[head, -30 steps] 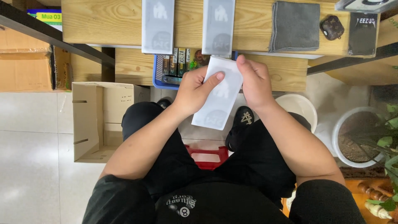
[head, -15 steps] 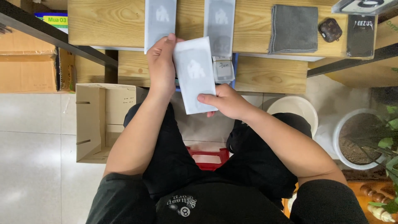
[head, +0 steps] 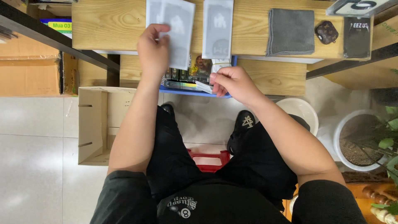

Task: Inspecting mobile phone screen protectors by removing them from paper sleeves, examining them, and putting them back.

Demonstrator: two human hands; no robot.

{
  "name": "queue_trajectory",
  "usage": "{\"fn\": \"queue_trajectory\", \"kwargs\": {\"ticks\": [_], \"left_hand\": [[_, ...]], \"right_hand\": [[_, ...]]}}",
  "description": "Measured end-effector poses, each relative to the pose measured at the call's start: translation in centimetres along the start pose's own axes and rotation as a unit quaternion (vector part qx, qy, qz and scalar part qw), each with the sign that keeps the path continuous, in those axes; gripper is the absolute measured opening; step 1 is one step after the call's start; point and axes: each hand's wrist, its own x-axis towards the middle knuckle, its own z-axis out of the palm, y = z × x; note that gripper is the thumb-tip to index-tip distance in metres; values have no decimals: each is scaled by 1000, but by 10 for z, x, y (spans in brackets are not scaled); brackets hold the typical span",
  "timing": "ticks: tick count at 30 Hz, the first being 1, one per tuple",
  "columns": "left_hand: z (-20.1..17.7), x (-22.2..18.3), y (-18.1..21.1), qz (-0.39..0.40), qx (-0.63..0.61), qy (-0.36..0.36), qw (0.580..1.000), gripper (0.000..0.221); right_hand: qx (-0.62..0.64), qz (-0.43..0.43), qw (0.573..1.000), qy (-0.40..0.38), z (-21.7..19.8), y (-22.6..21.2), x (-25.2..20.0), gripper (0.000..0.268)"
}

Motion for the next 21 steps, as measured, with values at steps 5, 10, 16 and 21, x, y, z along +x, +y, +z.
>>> {"fn": "queue_trajectory", "kwargs": {"ticks": [5,10,16,21], "left_hand": [[-11,31,-35,27,105,46,993,32],[3,36,-50,98,228,76,966,34],[14,20,-26,15,257,41,965,52],[20,17,-19,-20,293,2,956,82]], "right_hand": [[-88,-12,994,62,-8,2,7,19],[-221,-62,963,144,-24,17,28,19],[-306,-157,895,284,-34,37,62,19],[-348,-41,885,307,-17,25,67,56]]}}
